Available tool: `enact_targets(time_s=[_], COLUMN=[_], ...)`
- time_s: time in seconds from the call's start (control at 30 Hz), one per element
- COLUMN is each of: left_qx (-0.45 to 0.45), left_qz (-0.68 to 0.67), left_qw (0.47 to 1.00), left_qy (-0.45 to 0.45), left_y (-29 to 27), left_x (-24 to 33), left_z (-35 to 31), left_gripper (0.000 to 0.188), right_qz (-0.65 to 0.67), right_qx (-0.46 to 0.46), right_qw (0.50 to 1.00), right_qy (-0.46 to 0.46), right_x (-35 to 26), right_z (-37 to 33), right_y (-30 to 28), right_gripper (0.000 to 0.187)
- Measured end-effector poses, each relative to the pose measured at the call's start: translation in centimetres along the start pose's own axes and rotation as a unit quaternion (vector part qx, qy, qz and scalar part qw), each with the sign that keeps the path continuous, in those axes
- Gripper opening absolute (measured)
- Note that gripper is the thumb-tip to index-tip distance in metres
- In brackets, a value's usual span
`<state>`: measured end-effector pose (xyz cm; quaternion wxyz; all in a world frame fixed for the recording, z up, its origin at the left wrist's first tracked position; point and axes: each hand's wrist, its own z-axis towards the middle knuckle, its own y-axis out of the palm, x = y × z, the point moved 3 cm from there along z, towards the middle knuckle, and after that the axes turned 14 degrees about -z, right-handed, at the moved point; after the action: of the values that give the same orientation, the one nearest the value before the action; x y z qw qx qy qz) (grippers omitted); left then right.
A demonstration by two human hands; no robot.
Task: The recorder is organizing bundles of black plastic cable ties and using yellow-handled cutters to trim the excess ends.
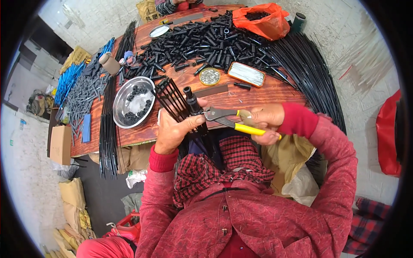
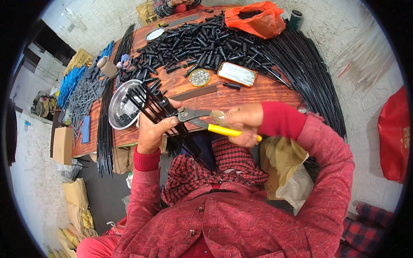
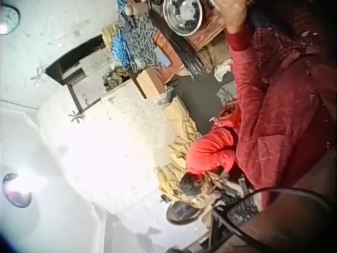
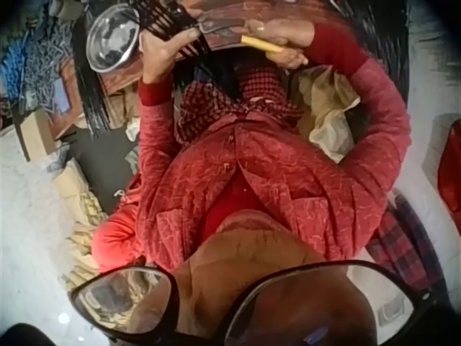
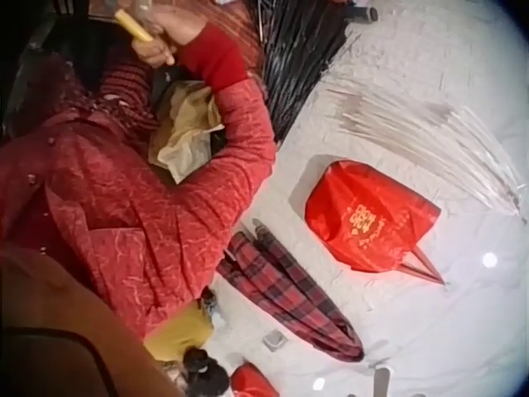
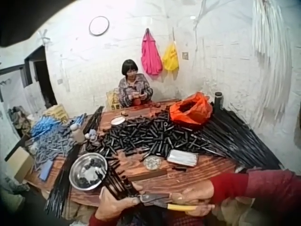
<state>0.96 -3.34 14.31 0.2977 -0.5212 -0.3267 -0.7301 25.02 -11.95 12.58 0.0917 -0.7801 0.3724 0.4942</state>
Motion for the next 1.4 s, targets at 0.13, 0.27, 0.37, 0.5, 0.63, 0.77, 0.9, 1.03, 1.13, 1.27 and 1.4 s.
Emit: enact_targets(time_s=[0.13,0.27,0.37,0.5,0.63,0.77,0.9,1.03,1.13,1.27,1.4], left_qx=[-0.001,0.014,0.024,0.025,-0.001,0.011,0.025,0.011,0.003,0.014,0.001], left_qz=[-0.039,-0.055,-0.04,-0.026,-0.048,-0.023,-0.03,-0.014,0.008,-0.002,-0.057], left_qw=[0.999,0.998,0.999,0.999,0.998,1.0,0.999,1.0,1.0,1.0,0.998], left_qy=[-0.008,-0.01,0.005,-0.005,-0.034,-0.006,-0.021,-0.009,0.01,-0.006,-0.008], left_y=[0.4,-0.3,-0.2,-0.2,0.4,0.1,-0.1,-0.1,0.0,-0.1,-0.1], left_x=[-0.7,-1.1,-1.2,-0.7,-0.6,-0.8,-0.6,-0.8,-0.6,-0.8,-1.1], left_z=[0.7,0.9,1.1,1.0,1.1,1.3,1.1,1.3,1.5,1.4,1.1], left_gripper=[0.031,0.029,0.027,0.029,0.03,0.03,0.029,0.028,0.028,0.03,0.036], right_qz=[0.062,-0.305,-0.529,-0.666,-0.03,-0.229,-0.675,-0.719,-0.732,-0.772,-0.674], right_qx=[-0.019,0.248,0.419,0.468,0.149,0.281,0.494,0.483,0.456,0.476,0.396], right_qw=[0.997,0.916,0.696,0.544,0.988,0.932,0.522,0.48,0.487,0.386,0.594], right_qy=[-0.04,-0.077,-0.247,-0.204,0.036,-0.004,-0.164,-0.14,-0.142,-0.168,-0.189], right_x=[2.4,-1.5,-3.4,-3.8,-0.6,-2.3,-3.4,-4.1,-5.0,-5.6,-4.5], right_z=[0.2,-1.5,-2.9,-3.9,-3.4,-3.2,-4.2,-4.7,-4.8,-4.9,-4.8], right_y=[-0.4,-0.3,1.9,2.4,1.1,1.5,3.5,4.5,4.6,4.5,2.8], right_gripper=[0.058,0.058,0.045,0.036,0.049,0.05,0.072,0.082,0.076,0.066,0.048])
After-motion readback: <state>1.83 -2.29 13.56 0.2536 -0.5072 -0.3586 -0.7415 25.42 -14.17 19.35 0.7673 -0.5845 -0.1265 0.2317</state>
